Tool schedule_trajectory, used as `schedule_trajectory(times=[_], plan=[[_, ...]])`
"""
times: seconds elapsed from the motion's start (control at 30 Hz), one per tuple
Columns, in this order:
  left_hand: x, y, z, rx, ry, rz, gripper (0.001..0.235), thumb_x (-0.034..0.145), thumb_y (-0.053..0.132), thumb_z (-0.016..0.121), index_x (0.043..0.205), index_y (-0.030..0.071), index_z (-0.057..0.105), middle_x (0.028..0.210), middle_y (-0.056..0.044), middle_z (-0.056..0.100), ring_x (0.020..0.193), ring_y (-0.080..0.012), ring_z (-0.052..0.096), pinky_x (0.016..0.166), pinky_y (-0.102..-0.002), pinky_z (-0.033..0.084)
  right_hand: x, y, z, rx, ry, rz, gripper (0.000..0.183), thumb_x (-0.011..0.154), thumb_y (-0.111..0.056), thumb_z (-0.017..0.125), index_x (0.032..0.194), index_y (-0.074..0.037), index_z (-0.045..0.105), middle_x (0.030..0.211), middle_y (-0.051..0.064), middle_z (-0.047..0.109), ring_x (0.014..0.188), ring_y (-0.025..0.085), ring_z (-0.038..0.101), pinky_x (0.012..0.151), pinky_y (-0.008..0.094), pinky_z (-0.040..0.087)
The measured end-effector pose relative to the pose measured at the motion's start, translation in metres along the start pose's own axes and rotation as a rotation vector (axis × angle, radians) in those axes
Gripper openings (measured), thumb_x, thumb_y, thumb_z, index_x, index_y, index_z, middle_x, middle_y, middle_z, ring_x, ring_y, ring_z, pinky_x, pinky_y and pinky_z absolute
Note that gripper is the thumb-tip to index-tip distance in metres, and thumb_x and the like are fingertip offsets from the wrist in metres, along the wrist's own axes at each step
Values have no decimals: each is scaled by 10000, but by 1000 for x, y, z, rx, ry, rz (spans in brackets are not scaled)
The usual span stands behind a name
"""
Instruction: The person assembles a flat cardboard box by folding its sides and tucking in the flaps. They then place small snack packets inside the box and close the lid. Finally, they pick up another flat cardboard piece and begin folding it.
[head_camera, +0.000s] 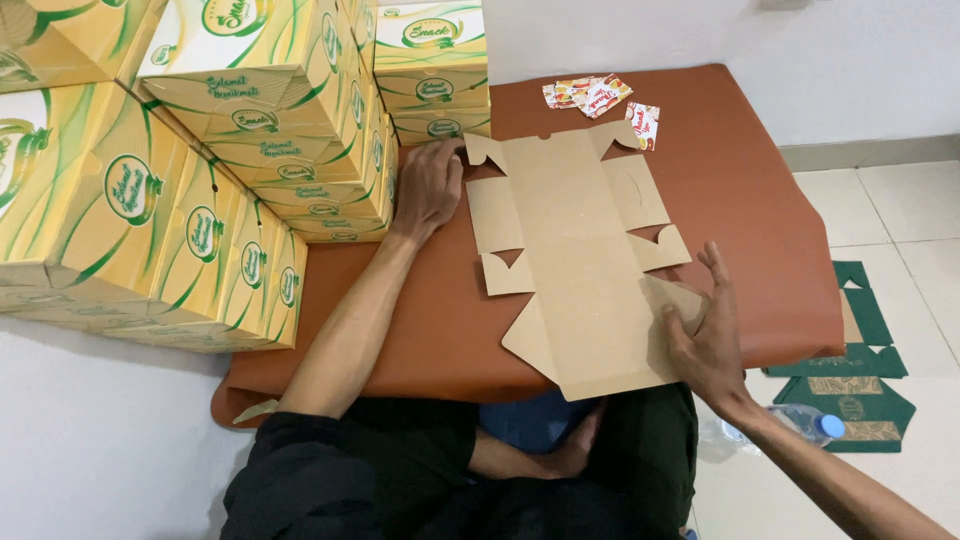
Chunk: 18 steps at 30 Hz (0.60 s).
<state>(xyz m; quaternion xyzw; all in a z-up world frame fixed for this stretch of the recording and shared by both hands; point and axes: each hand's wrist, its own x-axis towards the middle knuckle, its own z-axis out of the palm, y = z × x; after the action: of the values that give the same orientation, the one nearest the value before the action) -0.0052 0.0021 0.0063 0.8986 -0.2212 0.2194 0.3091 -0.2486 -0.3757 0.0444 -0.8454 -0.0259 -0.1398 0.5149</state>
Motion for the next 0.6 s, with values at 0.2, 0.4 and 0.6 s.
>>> schedule_trajectory(times=[0.2,0.4,0.6], plan=[[-4,24,-17,-50,-140,133,703,1084,445,545,1655,71,373,1219,-250,738,1299,-433,644,1191,-622,281,-11,12,21,-404,83,-332,557,924,28,666,1471,-38,586,1533,215,480,1450,474,486,1170,633,419],[-3,17,-8,-8,-206,166,1063,860,447,803,1735,159,272,1289,-149,744,1303,-353,644,1171,-570,304,-15,9,28,-651,78,-137,429,967,-391,753,1360,-219,734,1519,173,536,1451,412,550,1104,628,466],[-2,11,-2,-58,-183,161,976,900,448,832,1686,105,366,1169,-105,747,1218,-323,653,1148,-548,340,-28,-4,21,-479,81,-87,617,870,-494,850,1402,-210,720,1531,266,533,1533,526,419,1206,784,241]])
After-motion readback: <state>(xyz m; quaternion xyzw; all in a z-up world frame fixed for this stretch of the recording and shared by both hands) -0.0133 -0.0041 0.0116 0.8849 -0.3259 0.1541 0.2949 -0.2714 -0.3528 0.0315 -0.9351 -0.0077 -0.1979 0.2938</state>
